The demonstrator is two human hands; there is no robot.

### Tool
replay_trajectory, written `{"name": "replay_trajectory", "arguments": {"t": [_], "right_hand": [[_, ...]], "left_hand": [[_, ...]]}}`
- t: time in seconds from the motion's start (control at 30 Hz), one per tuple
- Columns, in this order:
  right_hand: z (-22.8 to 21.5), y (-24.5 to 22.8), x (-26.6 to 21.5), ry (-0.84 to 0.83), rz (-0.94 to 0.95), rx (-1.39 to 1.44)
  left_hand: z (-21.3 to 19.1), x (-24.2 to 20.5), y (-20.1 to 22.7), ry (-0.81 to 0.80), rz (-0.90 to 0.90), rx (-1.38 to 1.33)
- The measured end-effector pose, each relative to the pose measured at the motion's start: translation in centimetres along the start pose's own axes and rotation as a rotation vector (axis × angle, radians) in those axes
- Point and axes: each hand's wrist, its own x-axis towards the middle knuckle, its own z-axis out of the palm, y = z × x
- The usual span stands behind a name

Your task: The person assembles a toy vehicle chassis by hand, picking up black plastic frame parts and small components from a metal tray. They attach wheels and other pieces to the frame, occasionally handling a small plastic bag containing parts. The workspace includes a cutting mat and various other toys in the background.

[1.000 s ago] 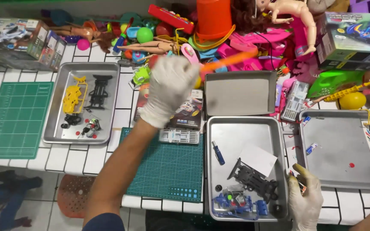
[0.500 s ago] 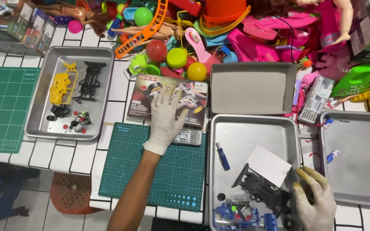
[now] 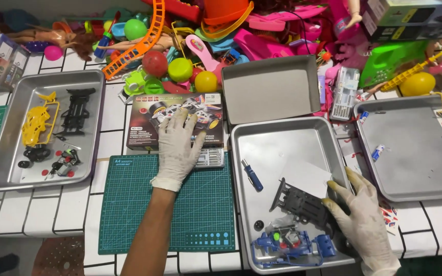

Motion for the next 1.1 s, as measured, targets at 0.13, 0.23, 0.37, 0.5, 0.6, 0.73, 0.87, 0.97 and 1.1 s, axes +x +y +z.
{"name": "replay_trajectory", "arguments": {"t": [0.13, 0.23, 0.37, 0.5, 0.6, 0.73, 0.87, 0.97, 1.1], "right_hand": [[-1.0, -1.5, -0.1, 0.104, -0.087, -0.077], [-1.6, -2.2, -0.4, 0.182, -0.157, -0.171], [-2.3, -2.0, -0.5, 0.082, -0.241, -0.259], [-1.5, 0.0, 1.1, -0.034, -0.347, -0.335], [-0.9, 0.5, 2.1, -0.142, -0.319, -0.43], [-2.4, -1.4, 2.6, -0.315, -0.235, -0.55], [-1.4, -0.4, 2.8, -0.297, -0.29, -0.635], [-0.9, -0.1, 2.8, -0.21, -0.311, -0.634], [-0.6, -0.2, 2.2, -0.21, -0.267, -0.522]], "left_hand": [[0.4, -0.4, 0.1, 0.001, 0.002, 0.009], [0.3, -0.8, 0.5, 0.044, 0.037, -0.023], [-0.7, -0.9, 3.3, 0.199, 0.243, -0.364], [1.2, -1.4, 9.5, 0.228, 0.418, -0.513], [3.2, -2.0, 14.3, 0.075, 0.5, -0.539], [3.9, -2.6, 16.3, -0.177, 0.526, -0.43], [2.6, -2.9, 16.1, -0.362, 0.512, -0.287], [1.5, -3.0, 16.3, -0.357, 0.517, -0.242], [2.6, -3.2, 16.4, -0.343, 0.525, -0.198]]}}
